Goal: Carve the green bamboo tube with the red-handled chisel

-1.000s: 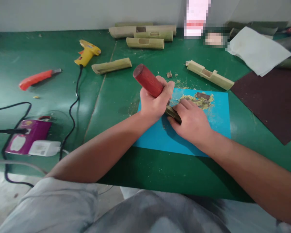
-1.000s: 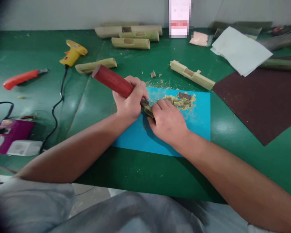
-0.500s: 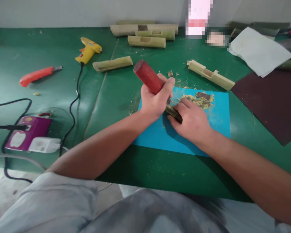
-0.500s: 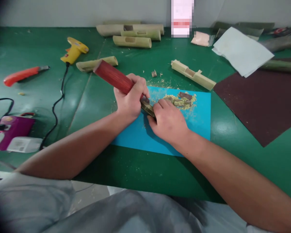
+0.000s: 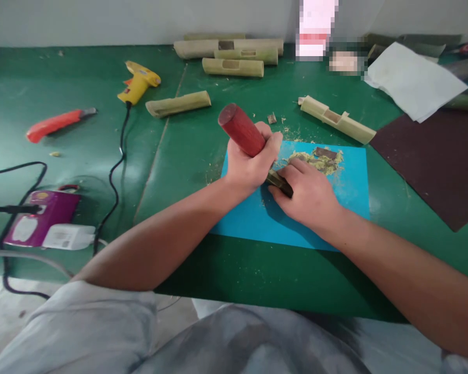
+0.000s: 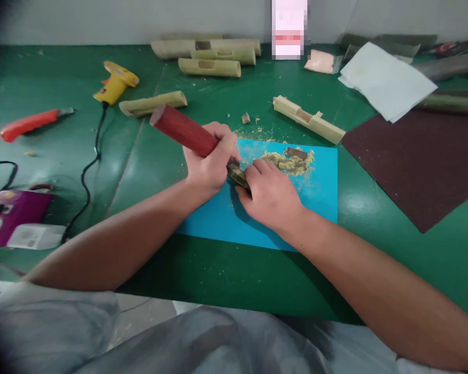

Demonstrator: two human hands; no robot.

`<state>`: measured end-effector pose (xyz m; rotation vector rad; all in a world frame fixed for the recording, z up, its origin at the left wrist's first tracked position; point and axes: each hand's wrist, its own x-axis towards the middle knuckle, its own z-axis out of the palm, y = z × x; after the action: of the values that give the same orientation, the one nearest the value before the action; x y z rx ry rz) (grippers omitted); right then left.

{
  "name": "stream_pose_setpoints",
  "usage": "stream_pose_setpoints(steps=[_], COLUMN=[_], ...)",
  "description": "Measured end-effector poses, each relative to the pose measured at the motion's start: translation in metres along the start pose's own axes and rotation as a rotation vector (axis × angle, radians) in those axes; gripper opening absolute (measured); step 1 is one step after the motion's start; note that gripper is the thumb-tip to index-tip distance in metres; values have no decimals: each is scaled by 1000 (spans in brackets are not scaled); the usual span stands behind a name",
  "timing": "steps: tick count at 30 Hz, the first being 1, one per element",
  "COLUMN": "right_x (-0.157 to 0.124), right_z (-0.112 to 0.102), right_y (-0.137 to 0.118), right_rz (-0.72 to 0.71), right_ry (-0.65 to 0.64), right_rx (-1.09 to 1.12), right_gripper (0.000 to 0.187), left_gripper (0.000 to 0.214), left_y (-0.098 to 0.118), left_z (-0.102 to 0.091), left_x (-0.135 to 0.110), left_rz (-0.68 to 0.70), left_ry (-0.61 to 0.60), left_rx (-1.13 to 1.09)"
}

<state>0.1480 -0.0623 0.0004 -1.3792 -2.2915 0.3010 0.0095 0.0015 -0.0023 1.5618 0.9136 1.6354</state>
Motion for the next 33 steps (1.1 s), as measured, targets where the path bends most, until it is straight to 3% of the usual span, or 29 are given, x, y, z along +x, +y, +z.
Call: stream_pose_setpoints(steps=[4,15,22,33], right_x=[0,0,1,0], right_z=[1,0,0,2], right_y=[-1,1,-1,1], right_rz=[-56,-14,3,-11], right_ry=[-22,2,-17,11], right_rx=[-5,-15,-17,-26], right_gripper=[13,14,13,14], left_gripper=[52,52,50,45], left_y=[-1,0,1,-4], left_z=[-2,-1,0,-4], left_x=[1,-1,-1,1], left_rz=[-18,-16,-36,111], left_ry=[2,103,74,-28], left_rx=[-6,-44,-10,-50])
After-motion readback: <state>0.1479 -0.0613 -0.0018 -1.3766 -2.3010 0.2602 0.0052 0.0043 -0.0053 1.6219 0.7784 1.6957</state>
